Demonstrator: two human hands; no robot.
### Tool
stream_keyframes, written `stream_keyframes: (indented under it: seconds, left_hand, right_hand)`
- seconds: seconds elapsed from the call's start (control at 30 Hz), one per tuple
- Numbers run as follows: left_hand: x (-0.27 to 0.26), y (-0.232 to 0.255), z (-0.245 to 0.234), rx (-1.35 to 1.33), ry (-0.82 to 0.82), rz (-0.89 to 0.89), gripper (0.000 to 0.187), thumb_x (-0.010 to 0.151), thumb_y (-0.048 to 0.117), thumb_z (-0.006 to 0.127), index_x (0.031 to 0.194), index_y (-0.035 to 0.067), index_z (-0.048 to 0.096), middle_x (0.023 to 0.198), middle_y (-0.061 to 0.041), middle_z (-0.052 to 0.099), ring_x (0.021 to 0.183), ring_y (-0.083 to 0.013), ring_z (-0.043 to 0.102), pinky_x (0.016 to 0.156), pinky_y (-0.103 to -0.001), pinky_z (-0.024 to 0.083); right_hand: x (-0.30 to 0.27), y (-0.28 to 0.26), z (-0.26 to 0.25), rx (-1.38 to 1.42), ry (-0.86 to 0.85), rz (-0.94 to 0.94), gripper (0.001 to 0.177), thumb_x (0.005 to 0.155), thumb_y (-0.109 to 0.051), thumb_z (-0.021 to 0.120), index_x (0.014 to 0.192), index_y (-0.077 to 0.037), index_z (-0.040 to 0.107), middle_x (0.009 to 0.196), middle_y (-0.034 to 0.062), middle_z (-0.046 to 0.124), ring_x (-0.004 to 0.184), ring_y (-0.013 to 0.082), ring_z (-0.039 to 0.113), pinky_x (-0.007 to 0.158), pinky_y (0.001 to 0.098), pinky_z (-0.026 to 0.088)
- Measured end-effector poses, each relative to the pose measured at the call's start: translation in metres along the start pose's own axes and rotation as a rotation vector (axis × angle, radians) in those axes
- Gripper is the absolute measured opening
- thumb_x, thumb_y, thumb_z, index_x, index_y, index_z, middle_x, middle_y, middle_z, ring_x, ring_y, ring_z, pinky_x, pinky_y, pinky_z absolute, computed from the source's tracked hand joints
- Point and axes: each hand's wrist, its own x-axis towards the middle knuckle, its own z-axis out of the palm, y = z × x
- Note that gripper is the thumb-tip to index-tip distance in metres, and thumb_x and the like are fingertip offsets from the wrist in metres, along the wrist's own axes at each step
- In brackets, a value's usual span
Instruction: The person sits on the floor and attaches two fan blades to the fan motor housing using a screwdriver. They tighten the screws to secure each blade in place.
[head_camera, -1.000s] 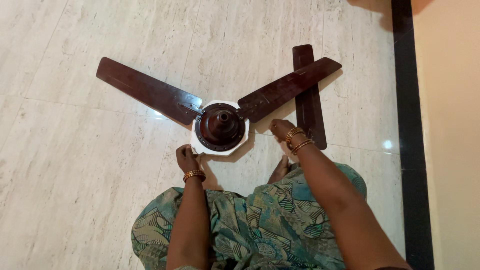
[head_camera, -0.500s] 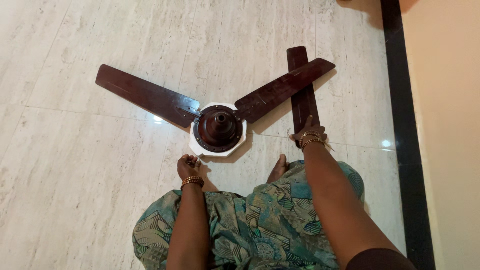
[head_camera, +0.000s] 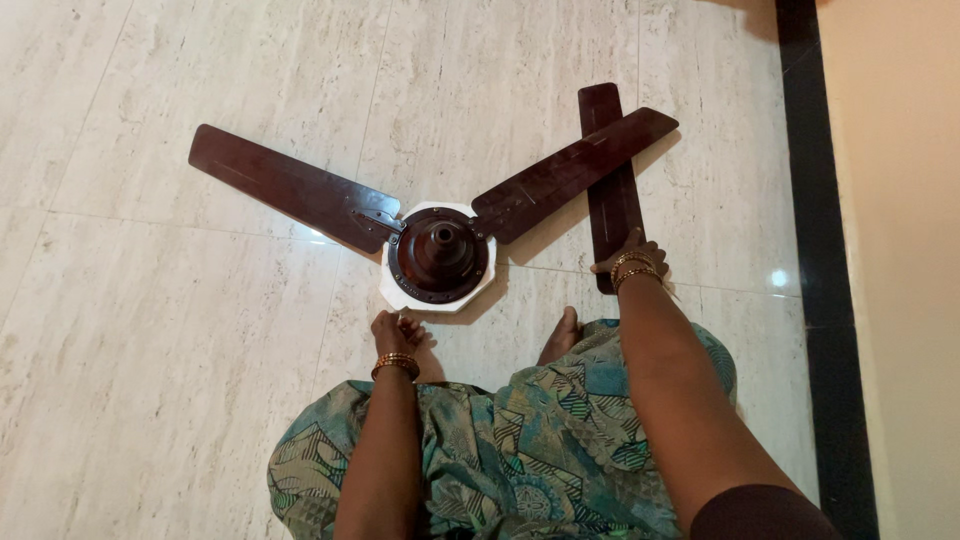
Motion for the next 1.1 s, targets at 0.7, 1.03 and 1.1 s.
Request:
stream_keyframes:
  seconds: [0.7, 1.03, 1.1]
  left_hand:
    - [-0.007, -0.004, 0.01, 0.292, 0.008, 0.02, 0.055, 0.095, 0.015, 0.058, 0.145, 0.015, 0.037, 0.082, -0.01, 0.062, 0.062, -0.0194, 0.059, 0.053, -0.036, 0.054]
    - [-0.01, -0.002, 0.018, 0.33, 0.072, 0.031, 0.052, 0.096, 0.014, 0.056, 0.144, 0.012, 0.036, 0.083, -0.011, 0.062, 0.061, -0.0194, 0.059, 0.053, -0.035, 0.053]
    - [-0.008, -0.003, 0.017, 0.309, 0.065, 0.029, 0.054, 0.095, 0.015, 0.056, 0.145, 0.012, 0.036, 0.083, -0.011, 0.062, 0.061, -0.0196, 0.059, 0.053, -0.035, 0.053]
  right_hand:
    - [0.066, 0.04, -0.007, -0.376, -0.361, -0.238, 0.097, 0.082, -0.043, 0.078, 0.16, -0.016, 0.027, 0.155, 0.0227, 0.045, 0.136, 0.0403, 0.055, 0.101, 0.0543, 0.054]
    - [0.027, 0.211, 0.065, 0.547, -0.253, -0.326, 0.082, 0.086, -0.039, 0.074, 0.153, -0.011, 0.036, 0.148, 0.0225, 0.05, 0.128, 0.0389, 0.057, 0.097, 0.0524, 0.054]
    - [-0.005, 0.24, 0.099, 0.869, -0.154, -0.26, 0.078, 0.087, -0.038, 0.073, 0.152, -0.011, 0.038, 0.147, 0.0223, 0.051, 0.127, 0.0385, 0.057, 0.097, 0.0519, 0.054]
